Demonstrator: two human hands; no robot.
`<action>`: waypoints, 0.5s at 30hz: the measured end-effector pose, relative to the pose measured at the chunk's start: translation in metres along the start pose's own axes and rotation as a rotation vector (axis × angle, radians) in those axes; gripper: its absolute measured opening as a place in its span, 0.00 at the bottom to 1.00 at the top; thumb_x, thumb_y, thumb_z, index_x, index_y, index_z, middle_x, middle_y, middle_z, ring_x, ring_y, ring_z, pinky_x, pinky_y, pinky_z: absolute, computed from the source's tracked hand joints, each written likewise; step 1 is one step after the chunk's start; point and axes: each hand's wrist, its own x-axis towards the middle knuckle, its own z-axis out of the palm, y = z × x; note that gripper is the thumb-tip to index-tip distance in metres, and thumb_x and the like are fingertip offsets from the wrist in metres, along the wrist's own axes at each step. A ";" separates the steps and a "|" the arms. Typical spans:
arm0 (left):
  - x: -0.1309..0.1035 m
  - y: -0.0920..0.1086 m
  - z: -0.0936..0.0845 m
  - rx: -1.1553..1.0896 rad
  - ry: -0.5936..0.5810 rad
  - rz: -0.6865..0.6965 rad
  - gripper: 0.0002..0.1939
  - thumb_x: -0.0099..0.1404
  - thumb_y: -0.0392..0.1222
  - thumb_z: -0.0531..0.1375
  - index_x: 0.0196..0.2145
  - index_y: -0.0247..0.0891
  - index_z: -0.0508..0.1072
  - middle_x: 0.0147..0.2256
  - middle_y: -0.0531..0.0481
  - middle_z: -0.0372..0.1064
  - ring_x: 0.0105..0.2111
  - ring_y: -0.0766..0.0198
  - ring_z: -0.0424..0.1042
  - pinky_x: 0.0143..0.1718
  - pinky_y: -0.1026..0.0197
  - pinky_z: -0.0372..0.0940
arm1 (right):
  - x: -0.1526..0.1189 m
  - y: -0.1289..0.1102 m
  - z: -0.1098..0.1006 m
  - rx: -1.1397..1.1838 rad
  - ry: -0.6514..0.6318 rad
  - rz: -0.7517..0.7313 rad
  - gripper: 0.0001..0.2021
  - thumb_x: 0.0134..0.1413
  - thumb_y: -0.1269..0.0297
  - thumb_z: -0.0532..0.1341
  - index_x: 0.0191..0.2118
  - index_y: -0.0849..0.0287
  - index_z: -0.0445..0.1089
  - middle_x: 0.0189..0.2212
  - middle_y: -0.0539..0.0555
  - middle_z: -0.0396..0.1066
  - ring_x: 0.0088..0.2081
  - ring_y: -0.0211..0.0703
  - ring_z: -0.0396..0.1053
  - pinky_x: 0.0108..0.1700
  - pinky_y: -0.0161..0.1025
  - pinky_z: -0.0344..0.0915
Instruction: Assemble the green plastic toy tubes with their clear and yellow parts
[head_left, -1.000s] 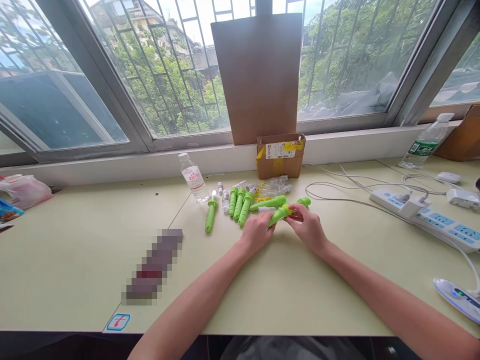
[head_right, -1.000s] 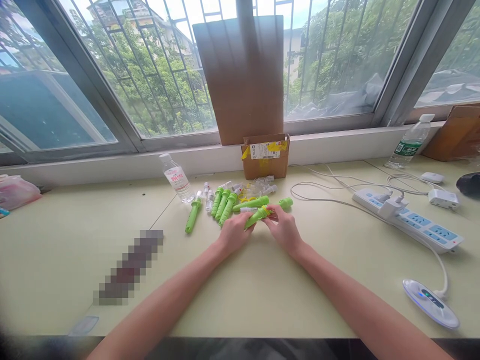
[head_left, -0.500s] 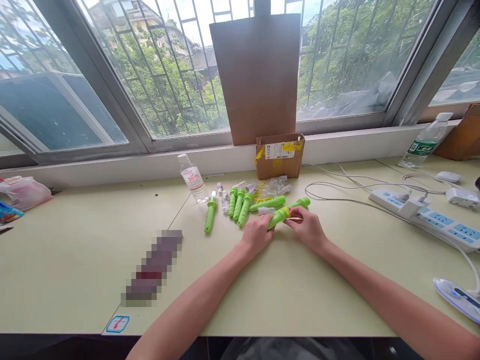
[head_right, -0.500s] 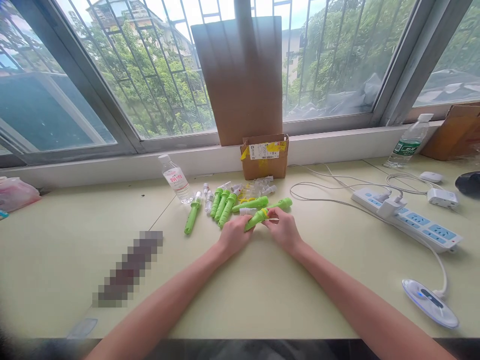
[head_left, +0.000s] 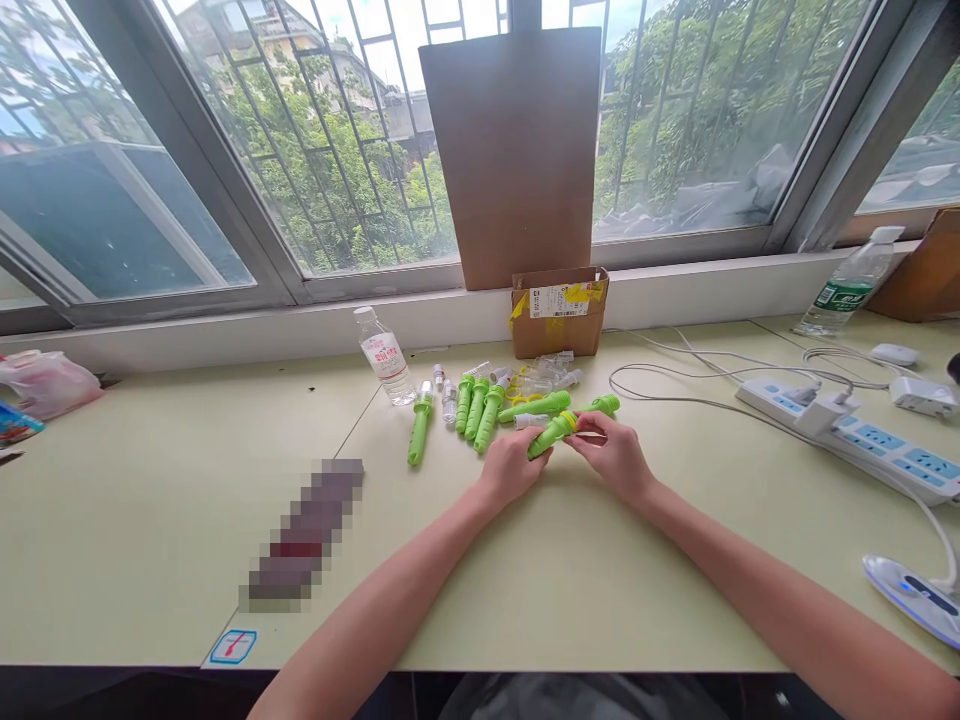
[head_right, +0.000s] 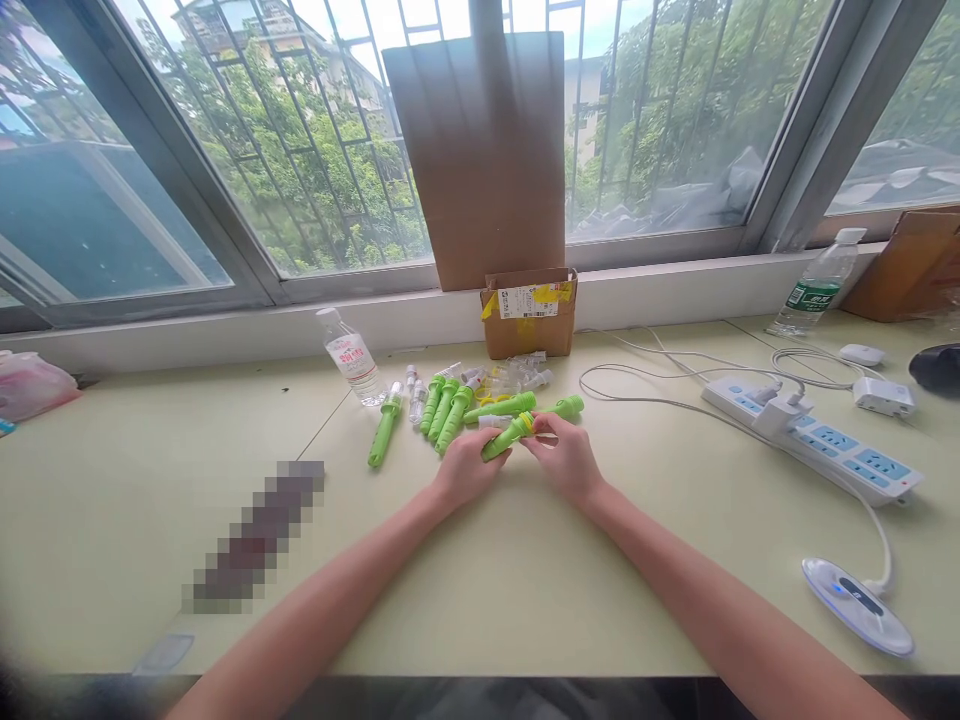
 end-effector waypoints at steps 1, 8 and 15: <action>0.000 0.000 0.000 -0.028 -0.001 -0.001 0.11 0.61 0.42 0.58 0.40 0.39 0.75 0.32 0.50 0.74 0.30 0.62 0.71 0.32 0.63 0.61 | 0.000 0.000 0.000 -0.006 -0.001 -0.017 0.14 0.48 0.53 0.65 0.33 0.58 0.66 0.43 0.60 0.73 0.39 0.50 0.75 0.43 0.52 0.76; 0.000 0.003 -0.002 -0.245 -0.008 -0.022 0.10 0.59 0.43 0.60 0.36 0.36 0.75 0.27 0.52 0.70 0.26 0.67 0.64 0.29 0.64 0.58 | 0.001 0.001 -0.002 -0.024 -0.006 -0.105 0.11 0.51 0.55 0.63 0.34 0.57 0.66 0.45 0.59 0.73 0.37 0.48 0.76 0.44 0.52 0.76; 0.002 0.006 -0.005 -0.362 -0.031 -0.033 0.10 0.59 0.42 0.59 0.35 0.34 0.76 0.27 0.52 0.69 0.26 0.68 0.62 0.29 0.65 0.56 | 0.001 -0.001 -0.002 -0.001 0.010 -0.102 0.11 0.51 0.55 0.64 0.34 0.57 0.68 0.44 0.58 0.73 0.36 0.47 0.76 0.45 0.50 0.76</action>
